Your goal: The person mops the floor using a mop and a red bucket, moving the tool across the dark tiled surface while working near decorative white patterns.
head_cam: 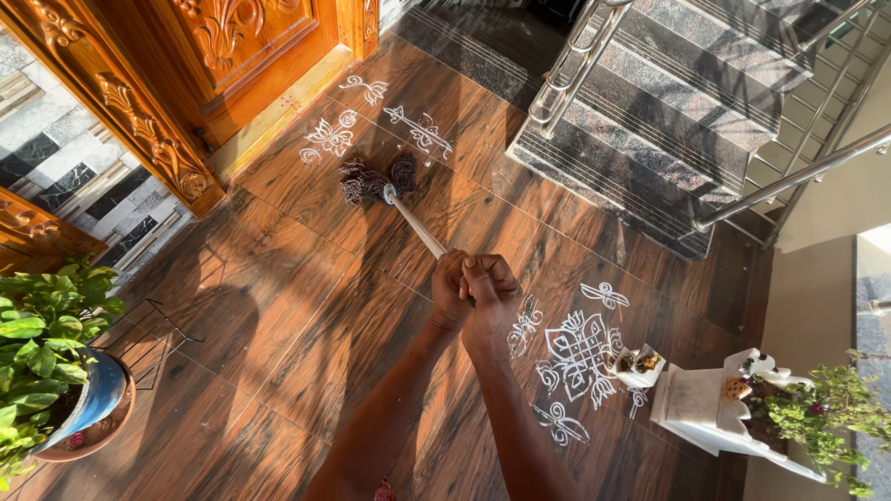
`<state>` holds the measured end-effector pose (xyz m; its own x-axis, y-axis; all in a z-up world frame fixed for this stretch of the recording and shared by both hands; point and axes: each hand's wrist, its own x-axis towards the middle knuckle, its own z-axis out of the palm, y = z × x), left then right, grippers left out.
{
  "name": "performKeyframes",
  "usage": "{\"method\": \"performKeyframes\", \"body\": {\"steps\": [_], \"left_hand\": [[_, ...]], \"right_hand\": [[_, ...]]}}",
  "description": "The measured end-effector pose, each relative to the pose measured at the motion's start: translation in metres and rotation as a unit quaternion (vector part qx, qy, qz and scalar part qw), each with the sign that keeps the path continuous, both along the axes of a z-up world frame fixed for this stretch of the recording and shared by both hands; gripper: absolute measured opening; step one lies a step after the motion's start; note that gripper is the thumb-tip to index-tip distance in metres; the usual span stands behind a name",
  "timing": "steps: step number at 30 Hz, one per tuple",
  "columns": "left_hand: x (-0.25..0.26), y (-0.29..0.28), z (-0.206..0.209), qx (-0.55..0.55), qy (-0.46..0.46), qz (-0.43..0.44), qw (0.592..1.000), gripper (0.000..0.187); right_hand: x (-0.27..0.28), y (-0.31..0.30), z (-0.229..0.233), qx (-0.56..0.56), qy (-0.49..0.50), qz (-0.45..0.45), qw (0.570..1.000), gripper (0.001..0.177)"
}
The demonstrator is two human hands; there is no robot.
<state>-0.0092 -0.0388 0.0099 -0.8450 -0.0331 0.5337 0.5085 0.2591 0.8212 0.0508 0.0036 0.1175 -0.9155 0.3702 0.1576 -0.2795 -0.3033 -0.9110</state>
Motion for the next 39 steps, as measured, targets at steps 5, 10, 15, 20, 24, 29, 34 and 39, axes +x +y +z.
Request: {"method": "performKeyframes", "body": {"steps": [5,10,15,20,24,29,34,39], "left_hand": [[-0.033,-0.026,0.034,-0.045,-0.018,-0.224,0.973,0.028],[-0.073,-0.047,0.038,-0.236,0.114,-0.288,0.921,0.029],[-0.105,-0.053,0.016,-0.095,-0.037,-0.257,0.961,0.025],[-0.13,-0.059,-0.027,-0.139,0.009,-0.156,0.978,0.034],[-0.112,-0.055,-0.056,-0.046,-0.03,-0.075,0.996,0.019],[-0.082,-0.049,-0.064,0.082,-0.075,-0.003,0.994,0.026],[-0.04,-0.052,-0.043,-0.008,0.082,-0.014,0.997,0.037],[-0.051,-0.058,-0.035,-0.024,0.119,-0.113,0.986,0.053]], "right_hand": [[-0.005,0.034,0.033,0.165,0.095,0.185,0.964,0.014],[-0.044,0.036,0.03,0.211,0.156,0.323,0.909,0.028],[-0.091,0.018,-0.019,0.104,0.145,0.204,0.963,0.045],[-0.128,-0.005,-0.082,0.077,0.112,0.171,0.976,0.04],[-0.124,-0.014,-0.107,0.082,0.111,0.132,0.982,0.04],[-0.089,-0.026,-0.1,0.123,0.091,0.094,0.984,0.04],[-0.027,-0.031,-0.064,0.082,0.06,0.078,0.992,0.04],[-0.001,-0.018,-0.006,0.292,0.203,0.131,0.925,0.04]]}}
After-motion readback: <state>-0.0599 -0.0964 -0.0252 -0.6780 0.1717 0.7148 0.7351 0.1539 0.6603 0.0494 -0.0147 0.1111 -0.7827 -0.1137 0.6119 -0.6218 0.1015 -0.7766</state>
